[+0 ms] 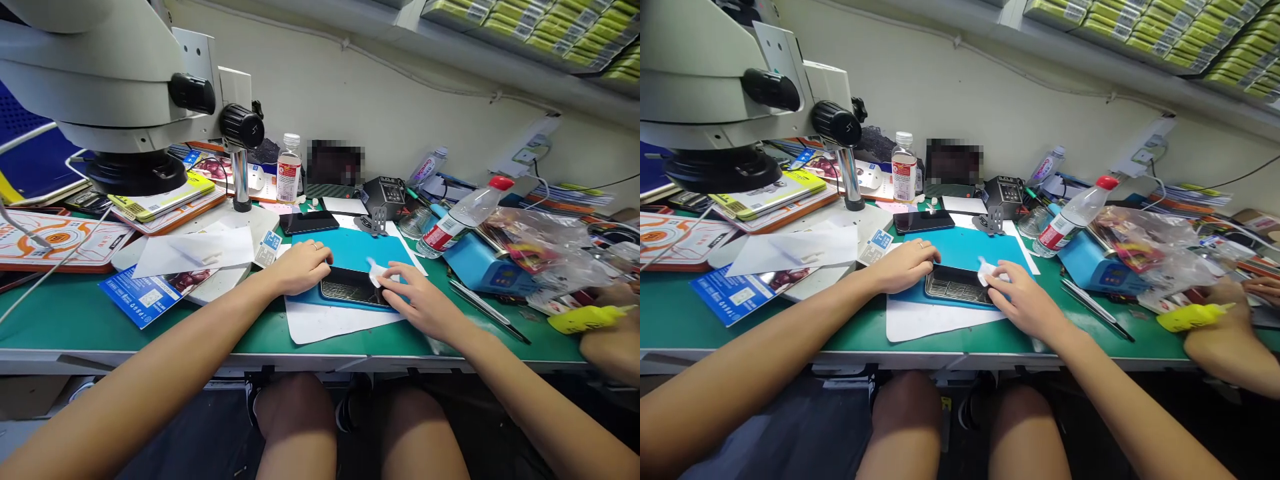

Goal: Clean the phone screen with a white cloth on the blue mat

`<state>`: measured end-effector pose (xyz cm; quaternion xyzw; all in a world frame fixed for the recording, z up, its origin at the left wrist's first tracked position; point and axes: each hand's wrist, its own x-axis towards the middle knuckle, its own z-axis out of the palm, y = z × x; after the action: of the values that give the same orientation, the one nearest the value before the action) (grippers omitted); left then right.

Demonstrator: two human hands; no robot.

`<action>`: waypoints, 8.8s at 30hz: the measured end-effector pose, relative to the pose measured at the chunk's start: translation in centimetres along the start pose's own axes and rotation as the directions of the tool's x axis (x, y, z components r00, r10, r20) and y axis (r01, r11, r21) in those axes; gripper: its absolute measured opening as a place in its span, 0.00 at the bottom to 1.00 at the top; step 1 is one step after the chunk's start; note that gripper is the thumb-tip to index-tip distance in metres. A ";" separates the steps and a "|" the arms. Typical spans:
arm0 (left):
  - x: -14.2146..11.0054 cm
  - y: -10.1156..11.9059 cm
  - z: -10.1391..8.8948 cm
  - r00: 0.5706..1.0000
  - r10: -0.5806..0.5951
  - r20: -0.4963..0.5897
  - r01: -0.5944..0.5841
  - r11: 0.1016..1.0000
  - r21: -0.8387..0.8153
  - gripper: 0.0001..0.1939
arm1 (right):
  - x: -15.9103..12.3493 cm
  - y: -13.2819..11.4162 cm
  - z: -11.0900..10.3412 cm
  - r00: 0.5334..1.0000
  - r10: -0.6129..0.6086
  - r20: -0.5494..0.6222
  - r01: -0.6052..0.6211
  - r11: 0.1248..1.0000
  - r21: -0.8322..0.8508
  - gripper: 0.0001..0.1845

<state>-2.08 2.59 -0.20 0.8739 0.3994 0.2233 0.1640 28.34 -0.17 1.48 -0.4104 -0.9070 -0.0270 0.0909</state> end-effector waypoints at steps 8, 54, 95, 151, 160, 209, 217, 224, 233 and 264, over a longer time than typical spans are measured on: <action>0.2 0.0 0.2 1.000 -0.028 -0.009 0.027 0.999 -0.016 0.17 | 1.3 -1.0 -0.2 1.000 0.010 0.018 -0.011 0.998 0.063 0.21; 0.1 0.2 0.1 0.995 -0.101 -0.008 0.100 0.991 -0.091 0.19 | 0.5 -6.6 0.2 0.974 -0.172 0.147 0.145 0.974 0.175 0.29; 0.1 0.4 0.3 0.989 -0.144 -0.018 0.139 0.978 -0.155 0.18 | -0.2 -3.5 -0.4 0.956 -0.250 0.157 0.218 0.957 0.193 0.26; 0.2 0.5 0.3 0.991 -0.132 0.000 0.128 0.964 -0.233 0.10 | -3.8 -6.9 1.0 0.919 0.394 0.030 -0.395 0.915 0.082 0.48; 0.4 0.2 0.7 0.992 -0.126 0.003 0.123 0.964 -0.237 0.10 | -2.2 -5.0 0.4 0.933 0.354 0.061 -0.359 0.924 0.132 0.46; 0.1 0.3 0.3 0.986 -0.154 -0.070 0.132 0.959 -0.252 0.14 | -0.7 -4.6 1.0 0.920 0.391 -0.007 -0.384 0.907 0.175 0.23; 0.5 0.1 0.5 0.992 -0.116 -0.058 0.097 0.962 -0.254 0.14 | -2.0 -4.8 1.5 0.938 0.345 -0.007 -0.338 0.923 0.184 0.26; 0.2 0.0 0.3 0.984 -0.171 -0.044 0.154 0.954 -0.259 0.14 | 0.4 -2.9 0.7 0.970 0.239 0.036 -0.240 0.939 0.245 0.25; 0.4 0.0 0.3 0.987 -0.148 -0.068 0.125 0.957 -0.261 0.15 | 0.1 -1.4 0.8 0.970 0.227 0.084 -0.239 0.954 0.183 0.27; 0.3 -0.1 0.4 0.995 -0.082 -0.053 0.068 0.974 -0.217 0.16 | -5.5 -1.0 0.4 0.998 0.048 -0.041 -0.046 0.998 0.042 0.22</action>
<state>-1.76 2.82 -0.55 0.8281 0.4105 0.2856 0.2533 31.06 -4.86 0.09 -0.4291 -0.8953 -0.0149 0.1190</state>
